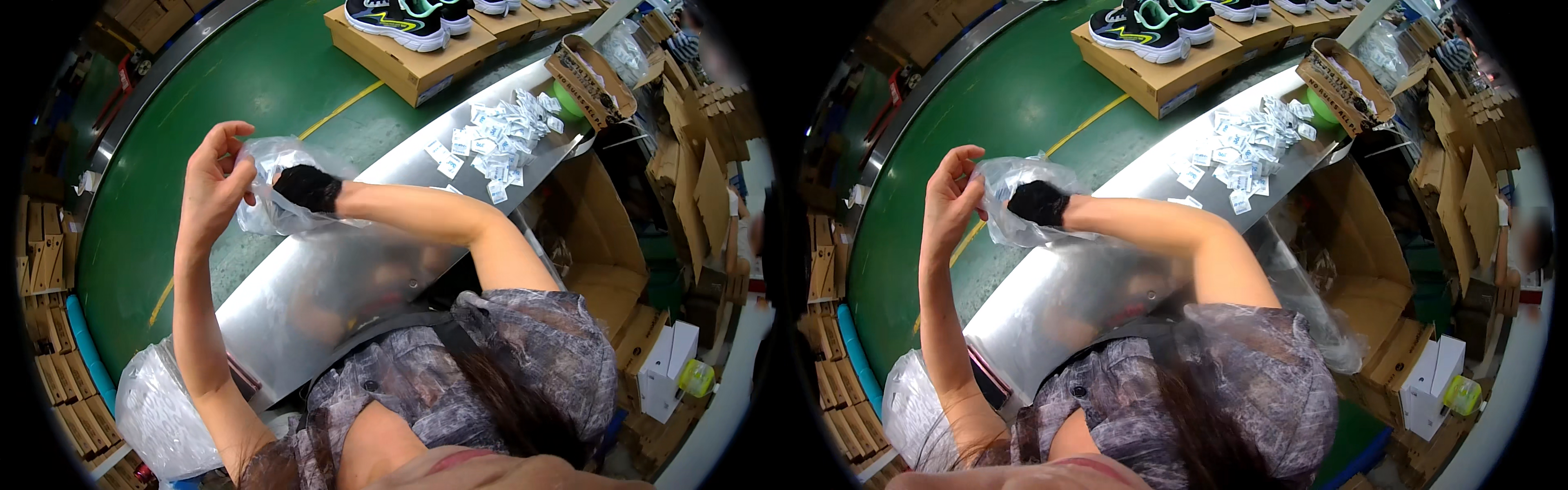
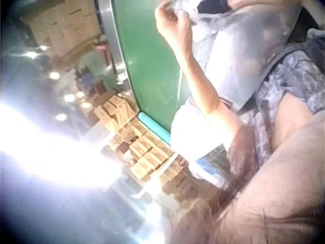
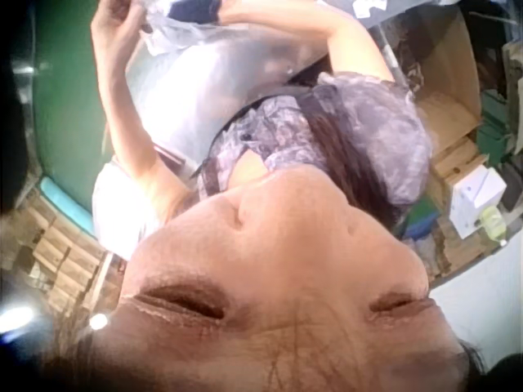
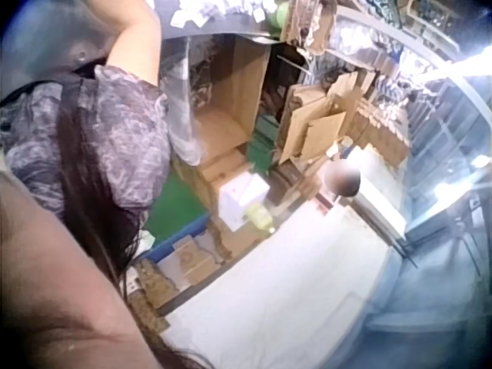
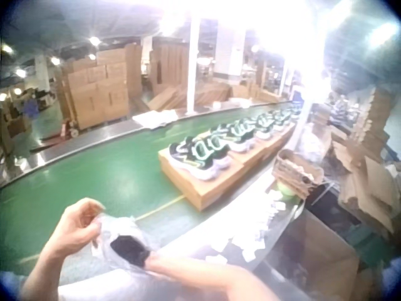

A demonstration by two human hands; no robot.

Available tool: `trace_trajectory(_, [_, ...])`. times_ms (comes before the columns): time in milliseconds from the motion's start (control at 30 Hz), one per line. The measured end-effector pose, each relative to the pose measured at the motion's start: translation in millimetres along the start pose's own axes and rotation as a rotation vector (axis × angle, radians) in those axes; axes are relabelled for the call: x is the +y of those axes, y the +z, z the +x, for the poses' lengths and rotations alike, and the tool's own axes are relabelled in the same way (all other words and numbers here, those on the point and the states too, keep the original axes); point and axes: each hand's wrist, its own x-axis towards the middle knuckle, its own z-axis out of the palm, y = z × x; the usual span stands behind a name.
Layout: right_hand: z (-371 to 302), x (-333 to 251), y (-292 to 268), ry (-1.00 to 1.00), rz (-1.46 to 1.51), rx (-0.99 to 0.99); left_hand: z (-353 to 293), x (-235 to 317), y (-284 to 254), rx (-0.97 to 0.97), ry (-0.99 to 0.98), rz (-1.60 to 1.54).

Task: The person repeatedly places pairs of black and teal sneakers into cardboard boxes labeled '361° kids', wraps them in tissue paper, closes the boxes, and sets them aside. The process is repeated multiple times with new pairs of shoes and fresh boxes.

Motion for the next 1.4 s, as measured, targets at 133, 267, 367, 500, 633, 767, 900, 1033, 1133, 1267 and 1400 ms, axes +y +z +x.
trace_trajectory(133, [-30,-31,-24,-0.102,-0.89,0.135,11,6,7,0.009,-0.002,0.051])
trace_trajectory(267, [-71,-56,-66,-0.328,-0.824,0.32,19,-2,11,0.003,0.025,0.078])
trace_trajectory(367, [-121,-79,-93,-0.316,-0.555,0.411,20,3,17,-0.006,-0.019,0.107])
trace_trajectory(500, [-184,-72,-142,-0.132,-0.639,0.691,21,1,21,0.029,-0.007,0.096])
trace_trajectory(633, [-235,-68,-208,-0.086,-0.67,0.95,15,-2,16,0.037,-0.012,0.097])
trace_trajectory(767, [-272,-50,-274,-0.077,-1.017,1.29,12,-4,13,0.037,-0.012,0.095])
trace_trajectory(900, [-305,9,-340,0.045,-1.23,1.356,10,-7,10,0.01,-0.032,0.106])
trace_trajectory(1033, [-310,55,-358,0.272,-1.276,1.331,4,-6,6,-0.001,-0.062,0.116])
trace_trajectory(1133, [-301,67,-352,0.575,-1.404,1.256,5,-11,8,0.022,-0.009,0.172])
trace_trajectory(1267, [-298,46,-341,0.692,-1.288,1.176,5,-6,9,-0.005,-0.056,0.11])
trace_trajectory(1400, [-305,18,-316,0.666,-1.288,1.166,7,-7,7,-0.011,-0.064,0.1])
